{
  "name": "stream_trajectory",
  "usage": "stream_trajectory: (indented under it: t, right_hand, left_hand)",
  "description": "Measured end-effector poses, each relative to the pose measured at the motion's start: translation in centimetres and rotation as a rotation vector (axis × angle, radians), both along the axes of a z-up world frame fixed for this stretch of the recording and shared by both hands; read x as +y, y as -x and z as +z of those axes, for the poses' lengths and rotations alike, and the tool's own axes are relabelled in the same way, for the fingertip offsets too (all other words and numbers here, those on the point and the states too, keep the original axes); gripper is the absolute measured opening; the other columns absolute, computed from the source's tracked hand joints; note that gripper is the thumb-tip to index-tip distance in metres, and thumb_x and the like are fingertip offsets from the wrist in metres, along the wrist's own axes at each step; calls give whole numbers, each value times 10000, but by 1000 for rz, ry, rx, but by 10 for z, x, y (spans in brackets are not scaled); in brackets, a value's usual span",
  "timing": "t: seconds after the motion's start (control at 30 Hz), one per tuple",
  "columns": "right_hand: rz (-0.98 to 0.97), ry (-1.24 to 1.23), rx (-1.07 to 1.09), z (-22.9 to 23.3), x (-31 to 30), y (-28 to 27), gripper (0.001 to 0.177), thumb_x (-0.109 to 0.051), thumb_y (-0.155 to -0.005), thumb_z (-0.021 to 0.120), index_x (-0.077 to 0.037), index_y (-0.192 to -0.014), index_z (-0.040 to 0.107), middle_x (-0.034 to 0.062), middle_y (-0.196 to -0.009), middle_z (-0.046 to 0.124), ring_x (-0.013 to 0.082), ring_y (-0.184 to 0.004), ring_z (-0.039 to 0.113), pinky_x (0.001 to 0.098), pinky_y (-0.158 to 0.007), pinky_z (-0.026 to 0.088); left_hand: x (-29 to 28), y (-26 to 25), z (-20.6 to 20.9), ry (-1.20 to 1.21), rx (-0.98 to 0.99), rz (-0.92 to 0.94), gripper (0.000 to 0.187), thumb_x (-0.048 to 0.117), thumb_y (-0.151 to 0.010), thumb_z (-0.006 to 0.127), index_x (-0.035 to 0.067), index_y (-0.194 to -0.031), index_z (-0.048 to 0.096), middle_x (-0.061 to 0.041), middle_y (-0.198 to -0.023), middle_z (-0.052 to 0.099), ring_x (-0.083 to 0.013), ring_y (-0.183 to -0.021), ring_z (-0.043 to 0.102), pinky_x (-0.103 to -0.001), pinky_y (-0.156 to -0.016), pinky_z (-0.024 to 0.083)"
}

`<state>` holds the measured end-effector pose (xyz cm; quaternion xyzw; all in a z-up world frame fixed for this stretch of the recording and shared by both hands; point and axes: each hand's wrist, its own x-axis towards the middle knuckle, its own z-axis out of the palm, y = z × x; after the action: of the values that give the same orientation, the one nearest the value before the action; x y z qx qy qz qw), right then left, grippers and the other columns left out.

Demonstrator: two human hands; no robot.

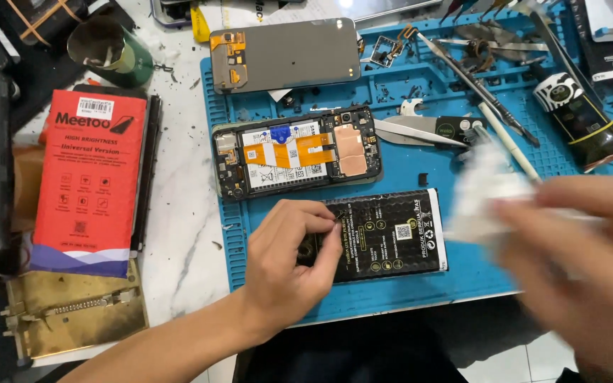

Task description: The person cleans a small black electronic component using a white stick, then places it on a battery. They apply a liquid from a small bottle onto the component and wipe it with a white cloth. Finally, they use a metal tool to scrape or clean the component further.

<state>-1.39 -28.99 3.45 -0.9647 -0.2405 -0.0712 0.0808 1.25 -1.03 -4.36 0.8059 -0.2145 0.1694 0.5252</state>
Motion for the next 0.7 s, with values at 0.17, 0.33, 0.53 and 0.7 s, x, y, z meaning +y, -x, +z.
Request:
stream_trajectory:
  t: [0.17,0.33,0.53,0.7]
  right_hand:
    - [490,-202,-37,-56,76,-35,259,-11,-967,567,65,-1213,594,232,-1131,614,397,-1027,614,485,-879,556]
    - [549,-21,-111,-66,78,-33,265,-10,-981,538,87,-1213,620,214,-1173,614,367,-1012,607,448,-912,572]
    - [418,109,-202,-67,55,-34,226,7,-970,567,79,-1169,644,194,-1118,625,343,-954,617,446,-905,570]
    - [225,129,-106,-65,30,-38,324,85,-857,633,-4,-1166,675,152,-1091,674,315,-941,620,395,-798,558]
  left_hand:
    - [2,-1,1,-12,-8,7,121,-65,-859,682,-8,-844,577,-142,-836,645,-249,-755,653,-319,-684,538]
    - [2,3,-1,-75,2,9,108,-59,-879,655,-2,-854,567,-136,-848,629,-258,-736,621,-335,-683,515]
    - [3,3,-3,-99,9,15,119,-81,-861,640,-3,-848,551,-130,-846,614,-258,-744,606,-337,-696,514]
    - [3,5,-4,-79,4,-5,134,-81,-853,649,6,-848,547,-121,-832,607,-248,-730,587,-334,-675,493]
